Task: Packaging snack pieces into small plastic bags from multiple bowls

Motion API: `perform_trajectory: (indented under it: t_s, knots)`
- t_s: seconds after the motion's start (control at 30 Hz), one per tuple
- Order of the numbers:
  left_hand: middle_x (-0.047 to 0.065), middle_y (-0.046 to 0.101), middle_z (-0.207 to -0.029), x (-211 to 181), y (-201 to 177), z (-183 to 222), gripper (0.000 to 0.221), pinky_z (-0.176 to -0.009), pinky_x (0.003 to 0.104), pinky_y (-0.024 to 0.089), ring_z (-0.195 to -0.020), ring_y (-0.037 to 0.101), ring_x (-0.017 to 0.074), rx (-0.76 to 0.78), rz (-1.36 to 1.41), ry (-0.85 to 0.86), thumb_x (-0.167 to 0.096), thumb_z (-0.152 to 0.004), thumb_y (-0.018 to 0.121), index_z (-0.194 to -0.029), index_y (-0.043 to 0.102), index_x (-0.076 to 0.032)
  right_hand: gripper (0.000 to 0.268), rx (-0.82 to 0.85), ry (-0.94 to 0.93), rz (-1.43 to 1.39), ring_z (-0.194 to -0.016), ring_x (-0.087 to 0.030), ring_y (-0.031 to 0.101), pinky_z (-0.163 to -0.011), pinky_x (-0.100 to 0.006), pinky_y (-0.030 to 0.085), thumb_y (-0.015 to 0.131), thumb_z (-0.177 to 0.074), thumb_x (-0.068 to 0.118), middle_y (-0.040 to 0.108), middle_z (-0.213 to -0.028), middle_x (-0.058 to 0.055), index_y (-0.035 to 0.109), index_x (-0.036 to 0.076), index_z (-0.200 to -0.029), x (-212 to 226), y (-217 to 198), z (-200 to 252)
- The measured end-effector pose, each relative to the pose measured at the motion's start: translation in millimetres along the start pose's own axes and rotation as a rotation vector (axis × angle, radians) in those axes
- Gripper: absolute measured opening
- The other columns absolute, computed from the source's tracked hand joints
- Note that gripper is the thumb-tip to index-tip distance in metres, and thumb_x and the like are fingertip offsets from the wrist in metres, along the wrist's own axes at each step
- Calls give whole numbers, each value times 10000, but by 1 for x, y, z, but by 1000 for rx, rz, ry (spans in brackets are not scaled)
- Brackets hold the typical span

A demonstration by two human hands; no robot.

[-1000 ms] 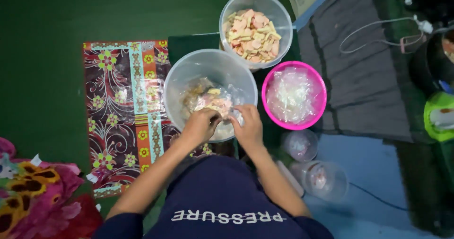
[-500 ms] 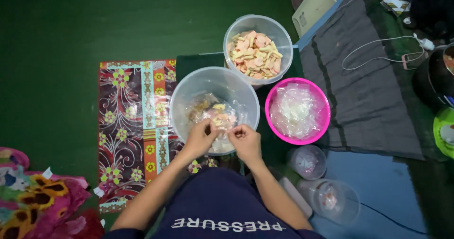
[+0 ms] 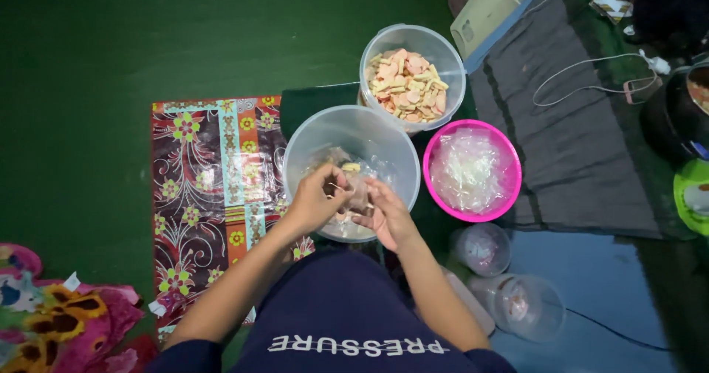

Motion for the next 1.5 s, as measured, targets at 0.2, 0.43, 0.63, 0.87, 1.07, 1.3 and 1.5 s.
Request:
perform_trajectory:
  t_s: [0.2,0.43,0.63,0.87,1.07,1.3,1.5]
  knots:
    - [68,609,-688,-1,-11,-3,267,-520,274,524,-605,608,182,-7,-220,48,-11,-611,770,-824,627,-82,78,-26,-5,74,-619,-178,676,-562,-248,588,541,-874,8,620,-747,-71,531,51,-938,-6,-50,-43]
    - [100,642,-756,16,-14,10,236,-550,260,540,-646,609,169,-54,-69,-73,-85,-716,747,-901,604,-61,44,-299,-679,496,-701,-129,613,-654,-242,522,565,-849,96,610,-763,-66,597,73,-866,184,-26,-48]
    - [103,661,-757,12,-11,31,201,-589,291,543,-678,638,198,11,-122,-127,-130,-719,753,-868,624,-87,152,-551,-806,1239,-702,-223,677,-602,-303,521,701,-695,268,687,-691,-32,737,198,-825,233,-47,-158]
    - [-41,630,-830,13,-23,44,126,-722,212,383,-758,526,79,4,-259,-83,-228,-790,688,-832,597,-151,112,-382,-599,1342,-542,-28,630,-571,-191,543,662,-640,72,662,-562,28,733,159,-647,247,-12,-188]
    - [-22,662,-837,11,-29,47,84,-727,221,432,-779,578,84,-19,-200,-107,-160,-791,689,-815,616,-126,206,-300,-636,1626,-751,-187,654,-585,-399,501,615,-838,70,667,-706,-32,618,108,-636,245,-15,-210]
    - [-38,622,-783,26,-31,53,98,-672,206,405,-699,524,60,-71,-201,-160,-147,-784,685,-815,593,-130,108,-242,-839,1566,-672,-141,661,-542,-330,496,639,-725,74,644,-639,16,626,137,-639,245,-41,-230]
    - [-59,631,-827,14,-26,54,115,-721,223,406,-755,555,68,-46,-359,-261,-258,-804,647,-828,584,-165,245,-220,-888,1450,-498,-135,663,-433,-278,527,427,-703,-18,642,-643,-10,622,130,-715,243,-59,-223]
Point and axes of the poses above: each hand's wrist, its own z-axis away from the middle knuckle, its own y-axis out of the palm, x = y × z, the point moved 8 cm from there along -z, towards the middle knuckle
